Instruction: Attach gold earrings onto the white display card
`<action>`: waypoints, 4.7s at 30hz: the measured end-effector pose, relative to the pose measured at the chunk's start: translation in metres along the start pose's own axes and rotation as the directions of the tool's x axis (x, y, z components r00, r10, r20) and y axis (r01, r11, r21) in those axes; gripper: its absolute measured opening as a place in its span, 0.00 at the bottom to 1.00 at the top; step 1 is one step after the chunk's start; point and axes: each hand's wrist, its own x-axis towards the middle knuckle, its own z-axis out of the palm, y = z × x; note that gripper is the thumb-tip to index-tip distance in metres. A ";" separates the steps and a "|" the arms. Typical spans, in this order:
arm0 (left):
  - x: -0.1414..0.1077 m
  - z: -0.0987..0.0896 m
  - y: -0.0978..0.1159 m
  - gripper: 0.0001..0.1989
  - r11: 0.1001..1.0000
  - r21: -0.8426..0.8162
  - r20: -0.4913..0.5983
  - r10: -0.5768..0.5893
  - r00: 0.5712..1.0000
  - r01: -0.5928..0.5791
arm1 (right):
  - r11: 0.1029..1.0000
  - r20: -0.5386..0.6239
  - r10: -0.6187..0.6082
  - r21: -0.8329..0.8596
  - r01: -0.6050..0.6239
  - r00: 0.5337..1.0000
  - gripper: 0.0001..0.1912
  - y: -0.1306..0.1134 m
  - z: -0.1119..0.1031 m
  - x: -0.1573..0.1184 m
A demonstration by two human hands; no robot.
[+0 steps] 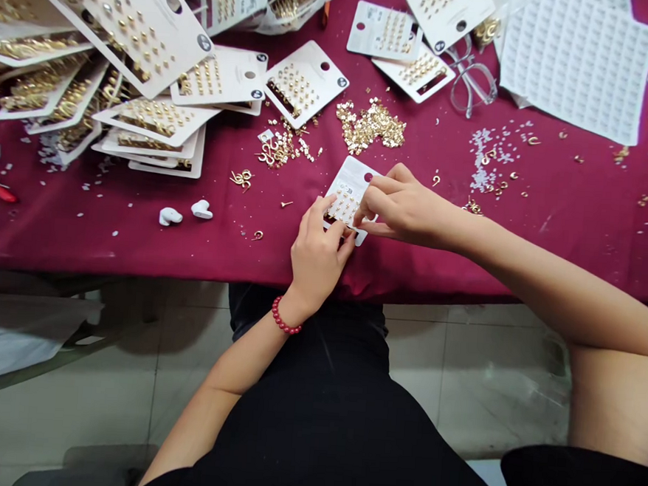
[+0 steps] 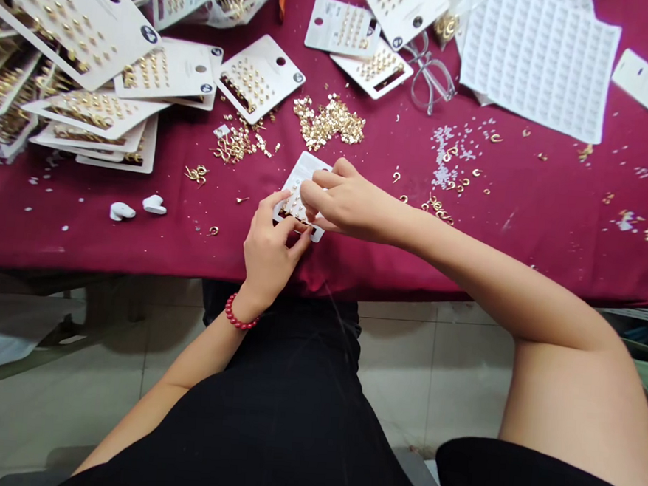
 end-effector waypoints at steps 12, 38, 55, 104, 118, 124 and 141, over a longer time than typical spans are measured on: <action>0.000 -0.001 0.001 0.03 0.999 -0.014 0.042 -0.038 0.998 0.039 | 0.948 0.180 -0.240 -0.169 0.271 0.954 0.11 0.001 -0.016 0.009; 0.000 0.001 0.000 0.03 0.999 0.050 0.007 -0.020 1.000 0.020 | 0.886 0.277 -0.241 -0.327 0.327 0.930 0.11 0.004 -0.002 0.021; 0.000 0.000 0.002 0.03 0.999 0.009 0.055 -0.047 0.997 0.047 | 0.899 0.113 -0.110 -0.411 0.147 0.987 0.08 -0.009 0.007 0.007; 0.000 -0.001 0.002 0.04 1.000 0.000 0.010 -0.016 1.000 0.016 | 0.985 -0.254 -0.125 -0.151 0.088 0.959 0.21 0.006 -0.045 -0.013; 0.001 0.000 0.003 0.04 1.000 -0.011 -0.018 -0.018 1.000 0.018 | 0.873 -0.531 0.475 0.185 -0.452 0.702 0.18 0.087 -0.010 -0.071; 0.001 -0.001 0.003 0.04 1.000 0.000 -0.026 -0.013 1.000 0.013 | 0.832 -0.503 0.554 0.312 -0.459 0.664 0.20 0.084 -0.005 -0.078; 0.000 -0.001 0.002 0.02 1.000 0.013 -0.008 0.005 1.000 -0.005 | 0.979 -0.489 0.125 0.202 -0.027 0.863 0.16 -0.011 0.034 -0.031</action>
